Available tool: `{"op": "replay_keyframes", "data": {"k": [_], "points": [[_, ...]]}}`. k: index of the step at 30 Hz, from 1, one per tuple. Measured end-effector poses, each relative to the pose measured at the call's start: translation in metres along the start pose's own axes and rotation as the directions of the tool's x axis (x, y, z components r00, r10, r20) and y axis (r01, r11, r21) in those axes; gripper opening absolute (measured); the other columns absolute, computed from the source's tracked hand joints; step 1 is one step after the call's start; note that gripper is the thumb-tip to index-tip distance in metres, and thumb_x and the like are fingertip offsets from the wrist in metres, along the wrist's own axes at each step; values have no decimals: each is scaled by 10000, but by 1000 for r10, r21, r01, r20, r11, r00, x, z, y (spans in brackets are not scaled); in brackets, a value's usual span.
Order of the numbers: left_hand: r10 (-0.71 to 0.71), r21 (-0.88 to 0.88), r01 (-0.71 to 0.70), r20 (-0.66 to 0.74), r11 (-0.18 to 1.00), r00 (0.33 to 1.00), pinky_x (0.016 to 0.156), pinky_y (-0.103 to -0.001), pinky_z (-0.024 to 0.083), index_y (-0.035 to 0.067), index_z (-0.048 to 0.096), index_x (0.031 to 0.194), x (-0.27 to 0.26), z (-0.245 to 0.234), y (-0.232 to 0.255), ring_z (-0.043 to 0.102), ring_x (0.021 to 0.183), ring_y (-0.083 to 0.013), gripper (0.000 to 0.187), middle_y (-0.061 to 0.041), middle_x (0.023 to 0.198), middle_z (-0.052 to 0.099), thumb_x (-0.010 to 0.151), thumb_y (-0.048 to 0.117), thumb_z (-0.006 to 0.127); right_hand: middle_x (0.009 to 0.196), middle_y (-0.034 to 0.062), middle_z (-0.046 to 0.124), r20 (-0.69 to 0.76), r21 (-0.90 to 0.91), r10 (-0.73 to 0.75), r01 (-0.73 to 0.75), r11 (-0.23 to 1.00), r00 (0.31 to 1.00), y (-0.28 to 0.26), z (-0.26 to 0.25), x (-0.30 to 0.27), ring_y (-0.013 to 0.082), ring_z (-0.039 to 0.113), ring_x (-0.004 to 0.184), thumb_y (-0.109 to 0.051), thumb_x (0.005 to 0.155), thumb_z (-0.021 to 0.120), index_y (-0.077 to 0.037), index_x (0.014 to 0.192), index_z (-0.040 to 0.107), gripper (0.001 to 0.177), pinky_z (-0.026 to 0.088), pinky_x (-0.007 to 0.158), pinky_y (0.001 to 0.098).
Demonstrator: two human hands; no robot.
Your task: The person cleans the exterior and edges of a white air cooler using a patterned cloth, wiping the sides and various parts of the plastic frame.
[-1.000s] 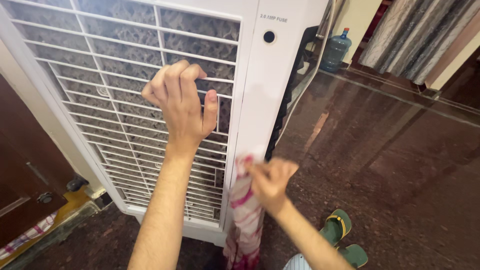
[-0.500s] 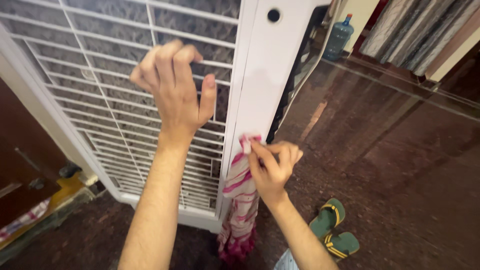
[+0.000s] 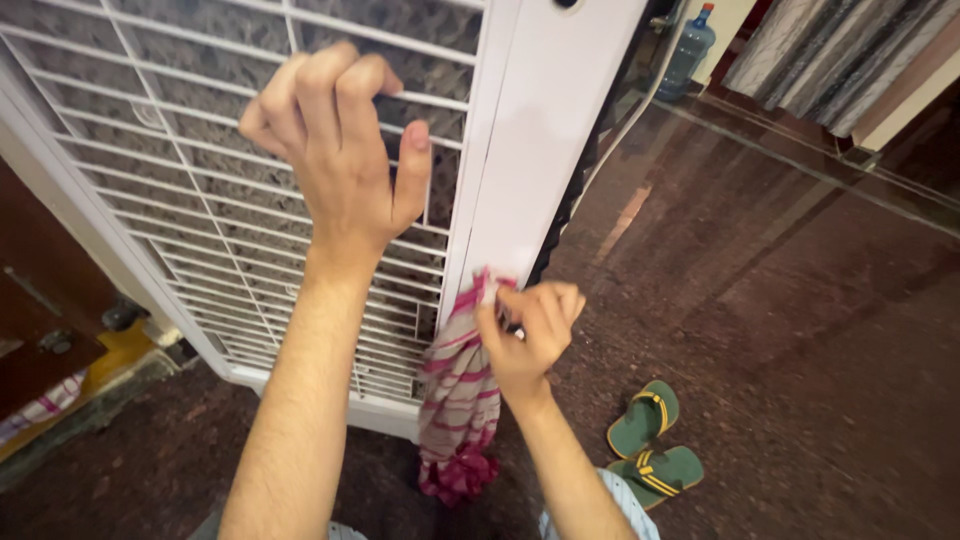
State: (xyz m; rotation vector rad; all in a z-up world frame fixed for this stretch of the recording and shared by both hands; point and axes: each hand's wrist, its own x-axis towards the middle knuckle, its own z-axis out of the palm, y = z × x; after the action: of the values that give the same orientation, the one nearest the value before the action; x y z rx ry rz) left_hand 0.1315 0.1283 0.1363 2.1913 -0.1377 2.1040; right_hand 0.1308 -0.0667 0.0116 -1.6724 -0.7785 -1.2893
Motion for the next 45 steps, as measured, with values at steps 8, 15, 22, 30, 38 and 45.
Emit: {"op": "replay_keyframes", "data": {"k": [8, 15, 22, 30, 38, 45], "points": [[-2, -9, 2, -13, 1000, 1000, 1052, -455, 242, 128, 589, 1199, 3, 0, 1, 424, 1274, -245, 417, -56, 1296, 523, 1087, 488, 410, 716, 10, 493, -35, 8, 44, -44, 999, 998, -4, 4, 6, 226, 466, 806, -51, 749, 829, -83, 825, 657, 190, 311, 790, 379], [8, -33, -8, -8, 999, 1000, 1038, -480, 244, 103, 599, 1183, 6, -4, 1, 425, 1263, -260, 409, -62, 1271, 546, 1084, 467, 444, 668, 16, 446, 25, 41, 66, -67, 997, 998, -9, 2, -15, 220, 448, 764, -40, 704, 807, -71, 785, 623, 204, 287, 765, 385], [13, -36, -13, 2, 999, 1000, 1010, -480, 248, 94, 610, 1233, 5, -2, -1, 418, 1226, -248, 415, -21, 1202, 568, 1068, 450, 474, 687, 2, 497, -36, 48, 126, -124, 991, 991, -11, 9, -2, 203, 478, 792, -23, 790, 800, -73, 821, 634, 176, 308, 791, 365], [28, -10, -28, -4, 1000, 1000, 1015, -478, 244, 91, 589, 1256, 2, 1, -3, 398, 1231, -259, 402, -41, 1215, 550, 1094, 447, 493, 693, -6, 491, -20, 63, 120, -118, 991, 993, -16, 8, 10, 181, 443, 756, -14, 830, 817, -85, 799, 614, 217, 310, 779, 352], [28, -2, -28, 44, 1000, 999, 1019, -513, 263, 57, 590, 1267, -4, -5, -4, 380, 1231, -316, 401, -122, 1244, 515, 1068, 397, 513, 705, 16, 490, 91, 71, 156, -163, 984, 984, -8, -2, -35, 190, 450, 739, 2, 811, 788, -60, 832, 650, 153, 334, 744, 351], [-35, -86, 40, 68, 996, 997, 1093, -502, 247, 85, 559, 1421, -20, -11, 1, 373, 1335, -280, 451, -114, 1404, 498, 1089, 389, 593, 1200, 34, 575, 322, 376, 537, -626, 683, 779, 6, -28, -101, 152, 598, 1065, 0, 904, 700, -26, 1023, 689, 123, 492, 905, 282]]}}
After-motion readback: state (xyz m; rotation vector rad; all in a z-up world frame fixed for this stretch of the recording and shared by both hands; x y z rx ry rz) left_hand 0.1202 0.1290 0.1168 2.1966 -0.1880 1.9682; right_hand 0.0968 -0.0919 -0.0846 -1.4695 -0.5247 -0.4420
